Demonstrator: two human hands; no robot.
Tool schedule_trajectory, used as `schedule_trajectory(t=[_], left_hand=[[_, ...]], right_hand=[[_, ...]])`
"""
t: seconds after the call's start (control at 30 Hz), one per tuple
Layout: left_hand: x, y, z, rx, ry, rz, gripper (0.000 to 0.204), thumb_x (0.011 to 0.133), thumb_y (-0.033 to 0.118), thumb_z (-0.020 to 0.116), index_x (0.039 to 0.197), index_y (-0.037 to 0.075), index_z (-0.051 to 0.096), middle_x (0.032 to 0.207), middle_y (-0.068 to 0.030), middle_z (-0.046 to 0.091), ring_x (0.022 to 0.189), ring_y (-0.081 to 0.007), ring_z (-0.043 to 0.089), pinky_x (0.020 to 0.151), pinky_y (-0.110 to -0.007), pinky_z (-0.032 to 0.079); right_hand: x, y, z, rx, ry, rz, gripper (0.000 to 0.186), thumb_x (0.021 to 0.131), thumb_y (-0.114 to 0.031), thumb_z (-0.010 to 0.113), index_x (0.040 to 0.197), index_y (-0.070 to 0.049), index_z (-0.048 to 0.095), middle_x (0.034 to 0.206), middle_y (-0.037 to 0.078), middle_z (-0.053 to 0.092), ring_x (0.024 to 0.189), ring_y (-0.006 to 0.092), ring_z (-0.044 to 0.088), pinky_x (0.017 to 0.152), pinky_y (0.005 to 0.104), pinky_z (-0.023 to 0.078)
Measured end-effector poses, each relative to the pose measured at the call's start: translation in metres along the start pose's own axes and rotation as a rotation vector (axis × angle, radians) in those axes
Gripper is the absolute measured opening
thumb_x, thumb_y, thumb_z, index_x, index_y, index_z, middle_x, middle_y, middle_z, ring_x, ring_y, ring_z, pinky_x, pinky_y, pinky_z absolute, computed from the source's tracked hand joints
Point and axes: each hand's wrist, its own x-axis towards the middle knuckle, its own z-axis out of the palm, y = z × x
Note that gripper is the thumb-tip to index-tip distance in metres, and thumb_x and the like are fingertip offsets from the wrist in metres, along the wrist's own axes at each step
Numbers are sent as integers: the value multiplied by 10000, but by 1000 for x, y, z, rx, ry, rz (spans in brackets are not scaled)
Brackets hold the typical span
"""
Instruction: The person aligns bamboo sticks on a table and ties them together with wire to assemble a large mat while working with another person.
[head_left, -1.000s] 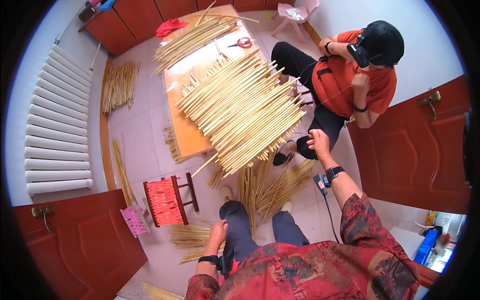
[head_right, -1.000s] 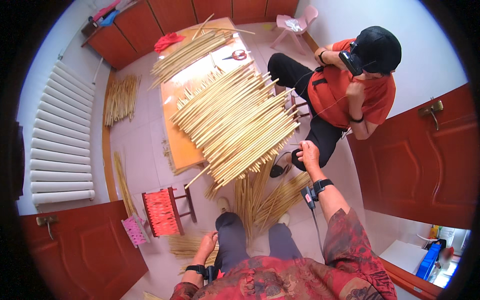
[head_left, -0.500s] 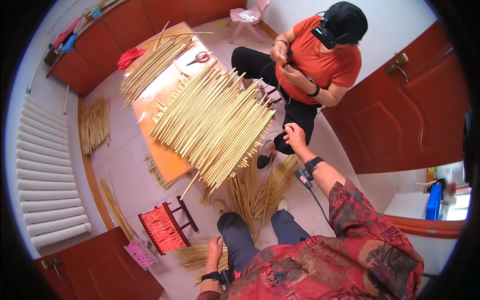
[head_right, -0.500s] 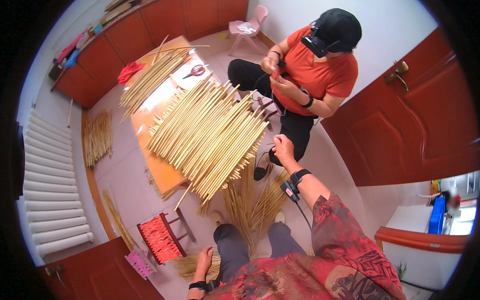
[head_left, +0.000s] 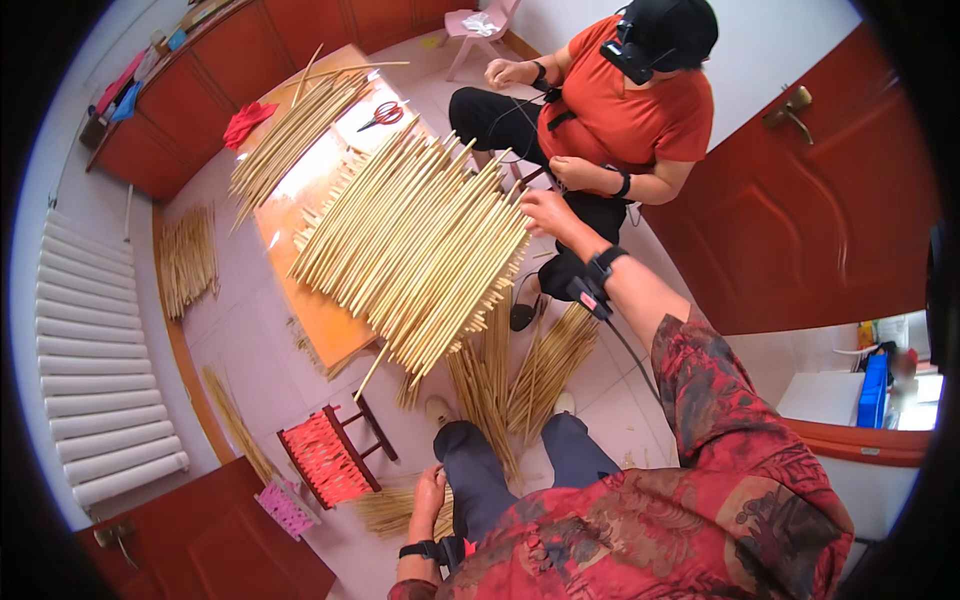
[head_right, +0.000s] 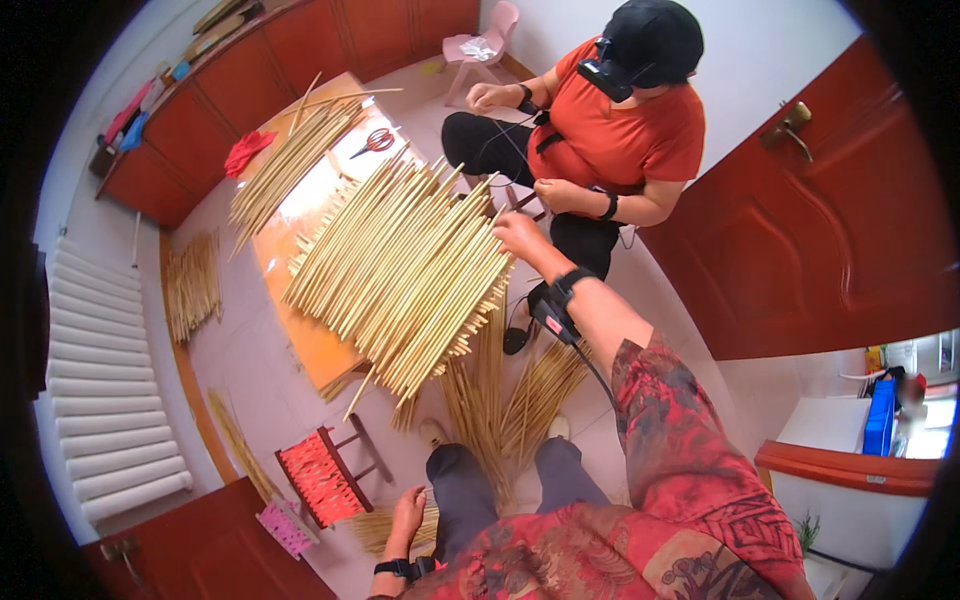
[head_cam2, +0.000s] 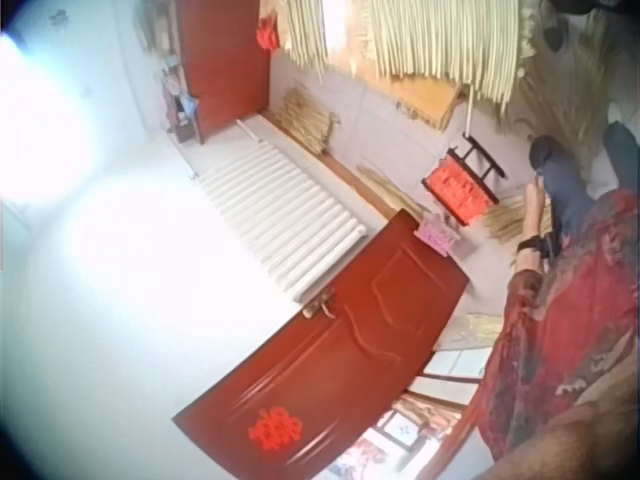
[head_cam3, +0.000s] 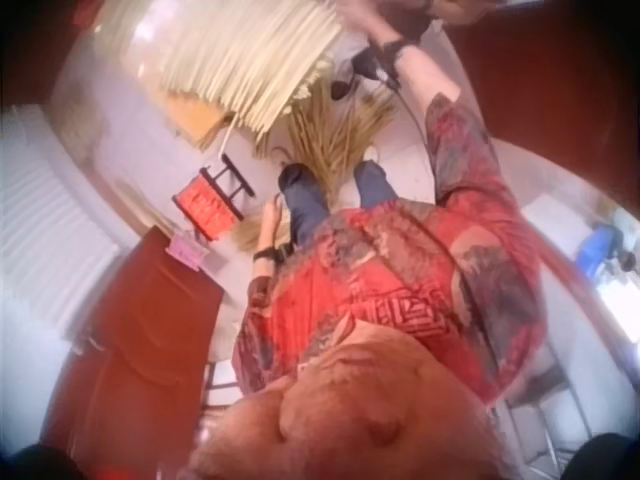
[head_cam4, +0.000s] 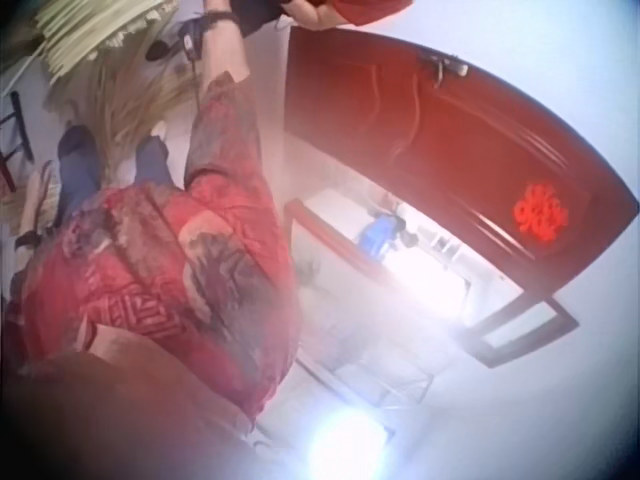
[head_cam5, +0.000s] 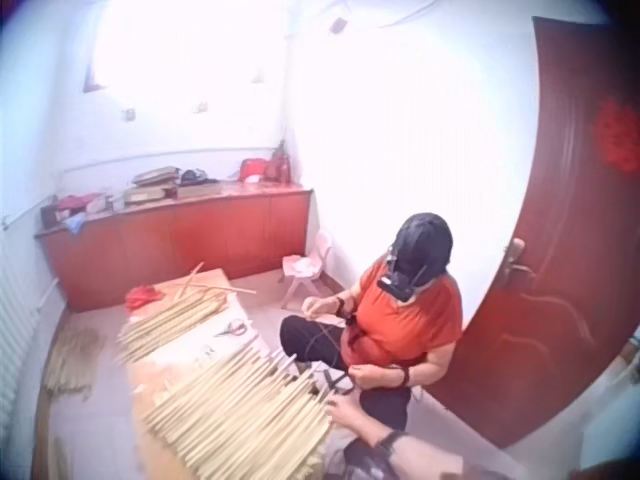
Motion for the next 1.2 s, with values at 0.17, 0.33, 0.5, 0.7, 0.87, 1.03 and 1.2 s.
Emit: schedule_trajectory(t=[0.17,0.33,0.5,0.7,0.87,1.03,1.2], left_hand=[[11,31,-3,-111,-18,46,284,822,164,494,1047,-1,547,948,-188,599,883,-286,584,778,-342,445],[7,7,-3,-176,4,-5,283,825,135,486,1068,-1,539,963,-193,596,880,-272,585,778,-335,444],[4,-34,-4,-171,11,-21,290,826,118,477,1072,-28,528,1019,-185,584,939,-274,563,818,-330,428],[-4,-2,-5,-97,51,-63,285,819,133,484,1053,-19,541,1016,-199,574,948,-307,553,829,-344,424],[-8,29,43,-145,-35,-92,287,815,156,489,1045,-8,544,1013,-194,576,962,-310,548,832,-345,423],[0,43,59,-210,-30,-22,278,817,155,501,1052,12,543,1012,-190,575,966,-319,542,833,-354,422],[1,33,35,-208,-4,-78,274,812,144,501,1043,6,546,998,-192,580,957,-328,544,830,-357,422]], right_hand=[[54,-23,38,-174,246,-310,423,700,-198,568,1083,-27,511,928,224,581,790,315,594,683,365,474],[28,20,3,-61,41,95,269,765,-139,566,1007,-29,530,805,74,553,569,136,540,406,253,423],[-18,24,-3,16,236,193,283,808,-141,517,1061,-14,534,882,82,581,611,132,579,448,242,473],[-6,32,-31,67,372,71,282,823,-124,492,1079,-9,523,917,93,589,629,146,603,450,240,485],[1,37,-61,100,405,-18,247,796,-114,489,1006,-12,571,816,106,619,556,161,614,433,266,494],[5,41,-65,109,368,-14,244,800,-120,496,1003,-8,571,830,109,621,559,156,618,433,266,496],[2,45,-58,33,300,38,289,819,-151,501,1061,6,530,901,79,580,599,136,605,445,224,487]])
